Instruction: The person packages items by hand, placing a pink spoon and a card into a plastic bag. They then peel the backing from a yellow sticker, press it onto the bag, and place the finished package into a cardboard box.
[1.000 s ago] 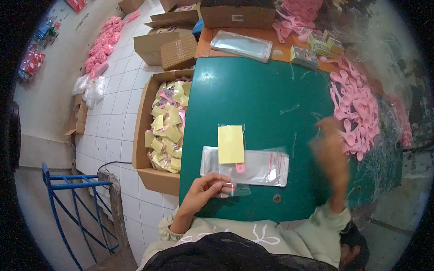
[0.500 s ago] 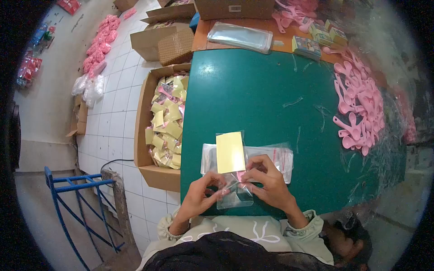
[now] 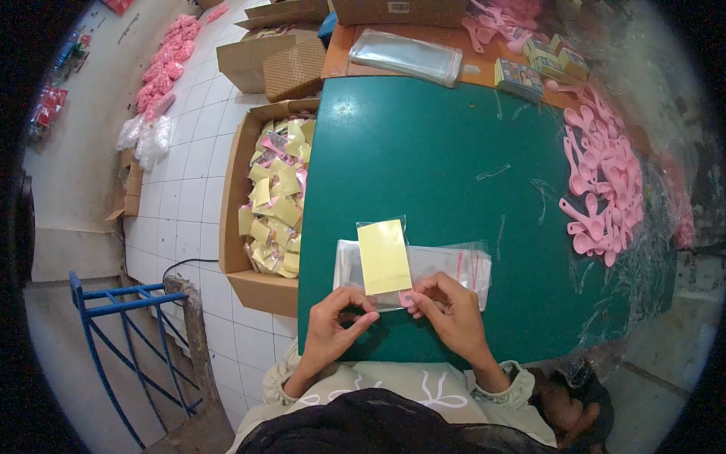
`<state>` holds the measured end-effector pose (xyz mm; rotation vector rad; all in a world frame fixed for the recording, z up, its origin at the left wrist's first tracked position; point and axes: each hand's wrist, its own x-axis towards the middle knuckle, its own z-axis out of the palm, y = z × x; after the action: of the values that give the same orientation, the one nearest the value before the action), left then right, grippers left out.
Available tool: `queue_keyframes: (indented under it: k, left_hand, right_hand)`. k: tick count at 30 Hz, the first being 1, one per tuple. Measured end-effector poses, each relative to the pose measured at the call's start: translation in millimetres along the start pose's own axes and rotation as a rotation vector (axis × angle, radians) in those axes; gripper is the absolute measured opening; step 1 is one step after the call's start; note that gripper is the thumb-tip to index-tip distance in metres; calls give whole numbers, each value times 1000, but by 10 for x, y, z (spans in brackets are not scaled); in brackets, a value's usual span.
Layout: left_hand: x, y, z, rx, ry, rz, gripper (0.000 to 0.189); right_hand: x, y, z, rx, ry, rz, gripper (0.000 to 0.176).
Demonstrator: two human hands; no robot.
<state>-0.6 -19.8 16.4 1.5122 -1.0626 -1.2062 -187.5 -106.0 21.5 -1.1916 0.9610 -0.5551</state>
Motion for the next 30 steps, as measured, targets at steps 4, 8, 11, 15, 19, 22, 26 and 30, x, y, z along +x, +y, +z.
queue_keyframes:
  k: [4, 8, 11, 15, 19, 22, 26, 30]
  left_hand:
    - [-21, 15, 46, -46, 27, -75, 16]
    - [-48, -30, 150, -241, 165, -119, 19]
    - [-84, -81, 160, -233, 188, -105, 17]
    - [-97, -116, 158, -174, 158, -82, 17]
    - [-99, -12, 146, -157, 128, -132, 28]
    - [-111, 68, 75, -171, 72, -155, 37]
    - [-164, 214, -188, -258, 19, -89, 43]
    - [-213, 201, -659, -159, 342, 51, 47]
  right_hand:
    - [11, -47, 85, -4, 52, 69, 7]
    - [9, -34, 121, 30, 114, 55, 10]
    - [-2, 4, 114, 25, 92, 8, 11]
    - [-8, 8, 137, 7, 75, -4, 19]
    - [-31, -80, 151, -108, 82, 7, 29]
    - [-62, -175, 60, -452, 90, -166, 25]
    - [18, -384, -562, -889, 374, -324, 17]
    - [240, -360, -1724, -1355, 651, -380, 17]
